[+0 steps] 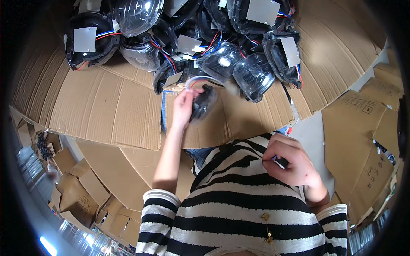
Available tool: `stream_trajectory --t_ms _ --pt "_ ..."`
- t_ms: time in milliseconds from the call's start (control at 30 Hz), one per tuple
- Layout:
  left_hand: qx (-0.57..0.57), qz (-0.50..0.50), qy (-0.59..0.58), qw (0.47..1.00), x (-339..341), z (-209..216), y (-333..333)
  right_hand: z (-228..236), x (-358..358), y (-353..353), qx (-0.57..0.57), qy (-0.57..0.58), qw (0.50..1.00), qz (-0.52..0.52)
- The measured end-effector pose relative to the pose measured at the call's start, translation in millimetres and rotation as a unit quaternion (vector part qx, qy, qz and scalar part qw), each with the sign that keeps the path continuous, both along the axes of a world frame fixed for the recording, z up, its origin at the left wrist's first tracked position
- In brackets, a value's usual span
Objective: The person packs electronic components by hand, transferring them from a large cardboard box into individual smaller cardboard boxes.
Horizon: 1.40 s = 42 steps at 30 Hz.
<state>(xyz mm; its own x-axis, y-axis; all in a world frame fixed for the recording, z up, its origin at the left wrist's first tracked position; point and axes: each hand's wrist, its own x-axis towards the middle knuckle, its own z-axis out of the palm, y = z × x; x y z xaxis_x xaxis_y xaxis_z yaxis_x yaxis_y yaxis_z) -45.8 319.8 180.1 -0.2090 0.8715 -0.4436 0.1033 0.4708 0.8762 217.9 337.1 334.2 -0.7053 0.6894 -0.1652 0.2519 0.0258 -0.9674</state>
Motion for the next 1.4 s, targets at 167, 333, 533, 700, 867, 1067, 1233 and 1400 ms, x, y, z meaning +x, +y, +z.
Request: stream_trajectory --t_ms 167,333,533,700,867,1067,1233,1400 --pt "-0.004 0.42 -0.365 0.831 1 12 -47 2 -11 2 -0.005 0.012 1.0 0.016" --pt "0.056 0.351 -0.354 0.865 -6 -3 -104 0 -18 -2 -0.001 0.006 0.999 0.038" --pt "0.208 0.109 -0.012 0.972 11 49 -122 -2 -28 -7 0.003 0.012 0.998 0.063" --pt "0.076 0.129 -0.207 0.967 21 68 -131 -4 -41 -15 -0.024 -0.018 0.994 0.103" --pt "0.048 0.071 -0.144 0.986 33 84 -125 -15 -56 -22 -0.034 -0.028 0.995 0.093" --pt "-0.066 0.026 -0.179 0.981 27 87 -133 -24 -69 -20 -0.052 -0.047 0.994 0.089" --pt "-0.042 -0.031 -0.279 0.959 15 87 -131 -32 -73 -18 -0.084 -0.046 0.99 0.101" --pt "0.043 -0.131 -0.383 0.913 4 67 -125 -39 -71 -20 -0.052 -0.008 0.991 0.121"
